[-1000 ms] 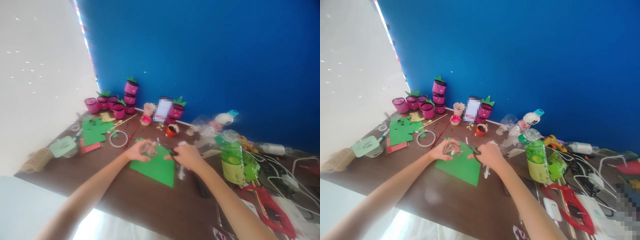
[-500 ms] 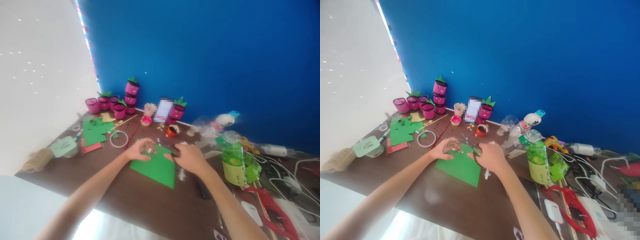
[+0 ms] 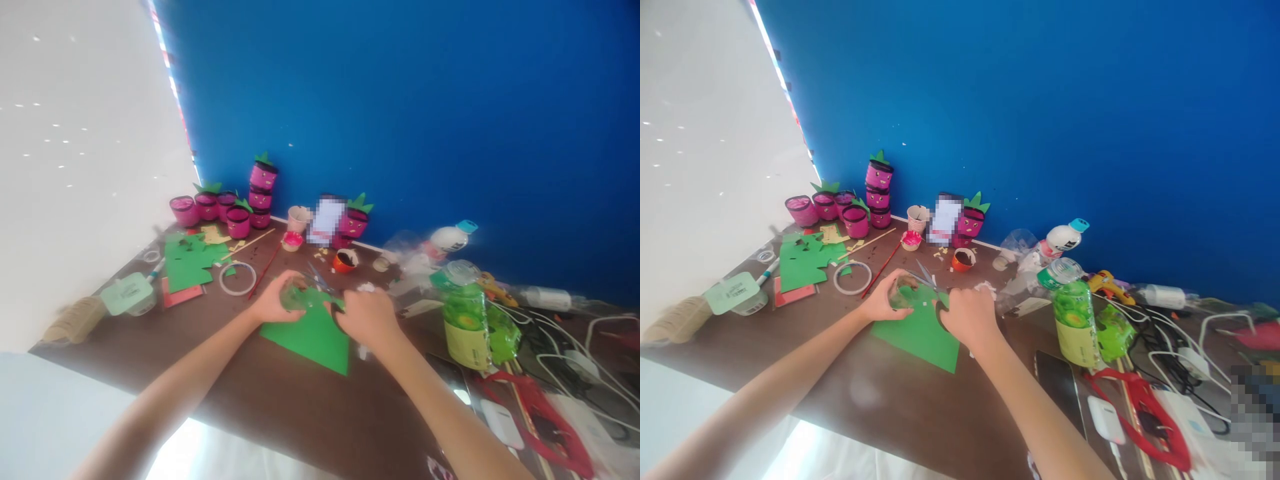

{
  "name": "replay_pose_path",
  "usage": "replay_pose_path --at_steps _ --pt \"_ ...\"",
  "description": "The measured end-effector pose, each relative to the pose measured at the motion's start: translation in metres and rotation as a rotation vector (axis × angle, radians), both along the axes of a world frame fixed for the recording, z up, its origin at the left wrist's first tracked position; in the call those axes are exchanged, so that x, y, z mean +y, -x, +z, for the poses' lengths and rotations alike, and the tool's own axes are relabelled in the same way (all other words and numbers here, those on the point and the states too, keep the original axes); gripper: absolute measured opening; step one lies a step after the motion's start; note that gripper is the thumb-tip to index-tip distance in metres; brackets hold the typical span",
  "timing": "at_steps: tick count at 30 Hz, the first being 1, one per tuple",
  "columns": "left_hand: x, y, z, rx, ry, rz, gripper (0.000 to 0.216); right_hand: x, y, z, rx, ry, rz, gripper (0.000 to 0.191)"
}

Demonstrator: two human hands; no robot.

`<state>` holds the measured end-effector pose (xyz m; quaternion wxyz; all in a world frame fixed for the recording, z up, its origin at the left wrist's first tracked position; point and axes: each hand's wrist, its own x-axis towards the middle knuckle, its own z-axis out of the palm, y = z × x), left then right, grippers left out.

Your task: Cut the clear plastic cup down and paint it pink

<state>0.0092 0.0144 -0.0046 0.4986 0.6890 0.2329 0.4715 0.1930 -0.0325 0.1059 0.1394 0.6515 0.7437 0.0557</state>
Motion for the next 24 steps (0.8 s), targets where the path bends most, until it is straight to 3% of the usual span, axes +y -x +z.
replay_pose_path --at_steps 14,21,24 --pt "0.001 0.002 -0.001 -0.007 0.090 -0.088 0.066 0.010 -0.010 0.005 -0.055 0.040 0.038 0.050" --pt "0.005 0.002 -0.005 -0.091 0.094 -0.135 0.067 0.012 -0.021 0.009 0.123 -0.004 -0.039 0.055" --pt "0.006 0.003 -0.004 -0.066 0.093 -0.161 0.066 0.009 -0.020 0.011 0.179 -0.025 -0.003 0.051"
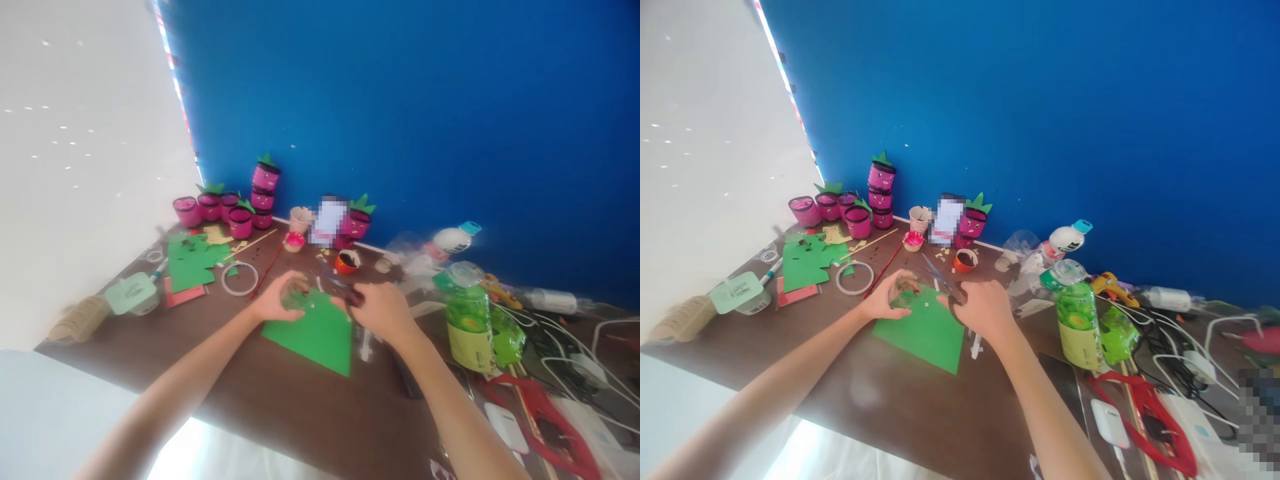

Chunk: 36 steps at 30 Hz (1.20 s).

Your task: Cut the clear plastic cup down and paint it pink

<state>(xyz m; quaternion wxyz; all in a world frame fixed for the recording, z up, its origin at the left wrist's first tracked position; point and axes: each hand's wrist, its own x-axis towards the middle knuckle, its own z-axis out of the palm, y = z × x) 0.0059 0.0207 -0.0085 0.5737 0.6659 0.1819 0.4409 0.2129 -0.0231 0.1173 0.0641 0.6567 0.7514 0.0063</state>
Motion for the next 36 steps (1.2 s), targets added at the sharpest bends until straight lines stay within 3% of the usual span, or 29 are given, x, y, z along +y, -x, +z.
replay_pose_path --at_steps 11,27,31,36 --pt "-0.002 0.001 0.002 0.089 -0.009 -0.116 0.061 0.004 0.011 -0.014 -0.113 0.068 0.069 0.032" --pt "-0.005 0.002 0.007 0.111 -0.007 -0.152 0.055 0.014 -0.002 -0.020 -0.101 0.124 0.180 0.039" --pt "-0.005 0.002 0.009 0.102 0.015 -0.164 0.056 0.012 -0.003 -0.021 -0.051 0.104 0.150 0.042" --pt "-0.003 0.003 0.008 0.026 0.090 -0.181 0.063 0.011 -0.010 -0.023 0.157 0.003 -0.015 0.048"
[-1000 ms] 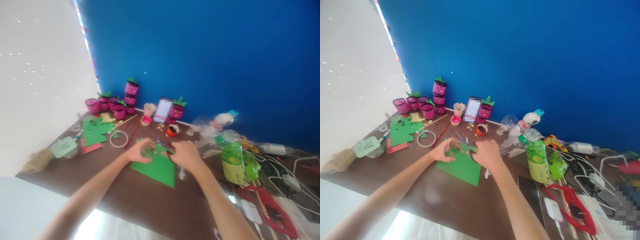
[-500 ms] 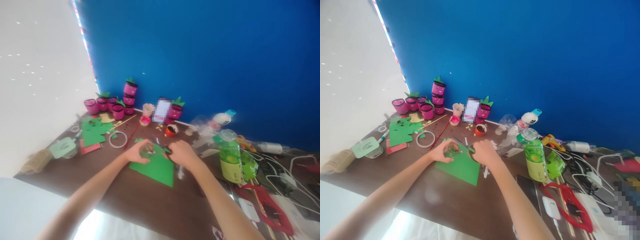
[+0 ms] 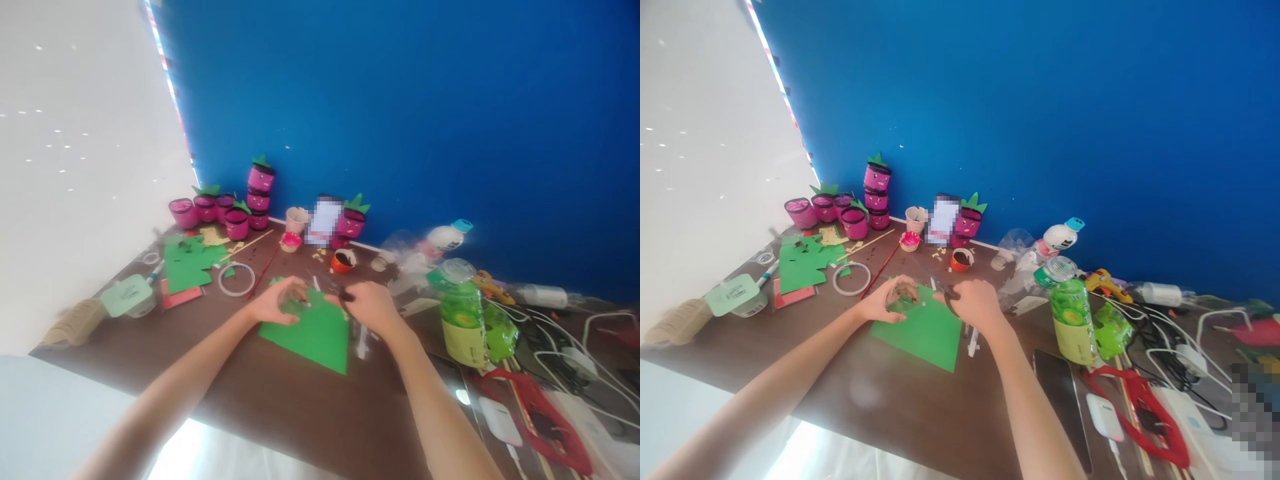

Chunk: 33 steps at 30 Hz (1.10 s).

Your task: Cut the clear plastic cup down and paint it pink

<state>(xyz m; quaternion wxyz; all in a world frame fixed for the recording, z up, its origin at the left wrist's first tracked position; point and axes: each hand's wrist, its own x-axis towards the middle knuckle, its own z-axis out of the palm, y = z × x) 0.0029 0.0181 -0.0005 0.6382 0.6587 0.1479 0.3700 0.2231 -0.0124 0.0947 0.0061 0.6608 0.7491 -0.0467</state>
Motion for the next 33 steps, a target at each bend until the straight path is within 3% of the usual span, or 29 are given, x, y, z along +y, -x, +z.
replay_pose_path --at_steps 4,7,10,17,22,27,30,33 --pt "0.004 0.002 -0.005 -0.067 0.109 0.076 0.064 -0.003 -0.008 -0.013 0.363 -0.044 -0.142 0.050" --pt "0.008 0.002 -0.007 -0.163 0.287 0.202 0.061 -0.008 -0.006 -0.030 0.646 -0.042 -0.223 0.054" --pt "0.012 0.002 -0.006 -0.262 0.452 0.241 0.053 -0.014 0.003 -0.045 0.848 0.003 -0.285 0.051" --pt "0.017 0.004 -0.005 -0.379 0.631 0.233 0.058 -0.024 0.021 -0.075 1.092 -0.011 -0.320 0.051" --pt "0.018 0.005 -0.003 -0.375 0.620 0.215 0.063 -0.029 0.026 -0.093 1.203 -0.091 -0.265 0.054" --pt "0.016 0.007 0.000 -0.198 0.413 0.354 0.075 -0.035 0.027 -0.095 1.111 -0.166 -0.336 0.046" --pt "0.015 0.014 0.011 0.131 0.022 0.576 0.082 -0.038 0.024 -0.096 1.051 -0.245 -0.369 0.046" --pt "0.019 0.022 0.026 0.447 -0.481 0.742 0.070 -0.040 0.021 -0.099 0.918 -0.363 -0.399 0.044"
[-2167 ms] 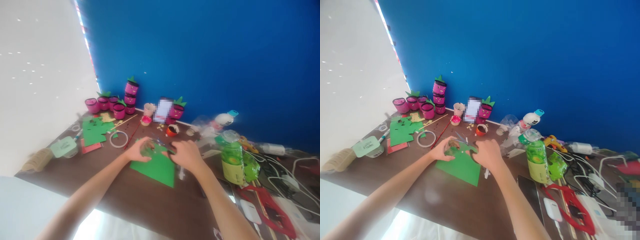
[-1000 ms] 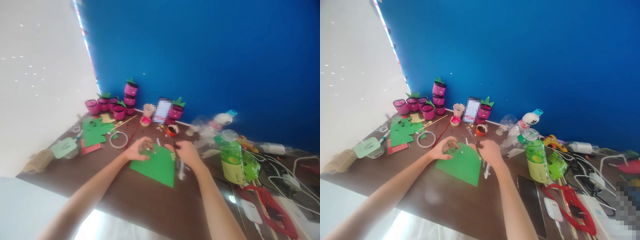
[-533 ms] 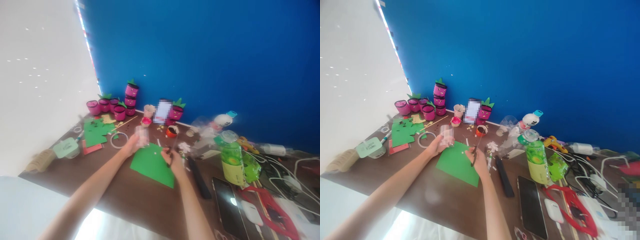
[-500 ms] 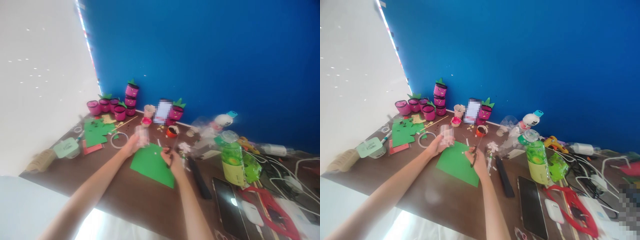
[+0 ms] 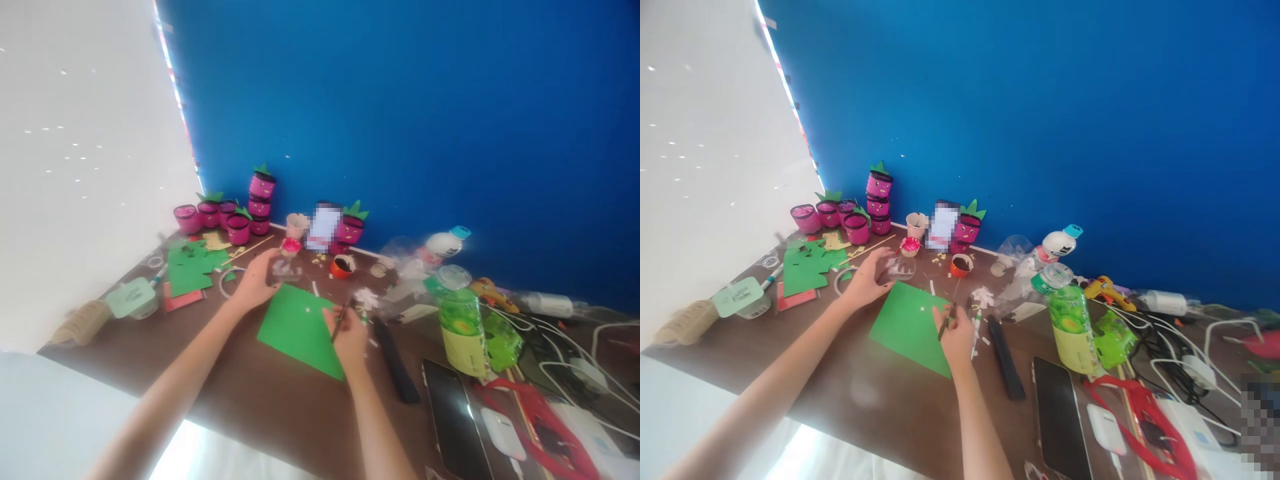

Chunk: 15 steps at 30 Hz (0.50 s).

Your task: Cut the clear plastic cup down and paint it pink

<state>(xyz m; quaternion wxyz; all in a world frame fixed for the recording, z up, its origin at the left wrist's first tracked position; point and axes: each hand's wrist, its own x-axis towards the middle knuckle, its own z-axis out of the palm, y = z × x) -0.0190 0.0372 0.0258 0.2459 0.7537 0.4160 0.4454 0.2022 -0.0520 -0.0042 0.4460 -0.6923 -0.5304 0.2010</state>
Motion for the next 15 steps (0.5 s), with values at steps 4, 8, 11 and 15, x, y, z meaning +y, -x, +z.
replay_pose_path --at_steps 4,8,11,15 --pt "0.015 0.000 0.017 0.431 -0.247 -0.028 0.067 0.000 0.001 -0.006 -0.192 -0.034 -0.072 0.042" --pt "0.035 -0.011 0.024 0.622 -0.328 -0.186 0.054 -0.001 0.006 -0.009 -0.317 -0.035 -0.040 0.042" --pt "0.046 -0.021 0.025 0.587 -0.313 -0.336 0.048 -0.002 0.009 -0.005 -0.336 -0.066 -0.009 0.042" --pt "0.045 -0.021 0.024 0.566 -0.294 -0.482 0.063 -0.004 0.011 -0.003 -0.314 -0.076 -0.001 0.041"
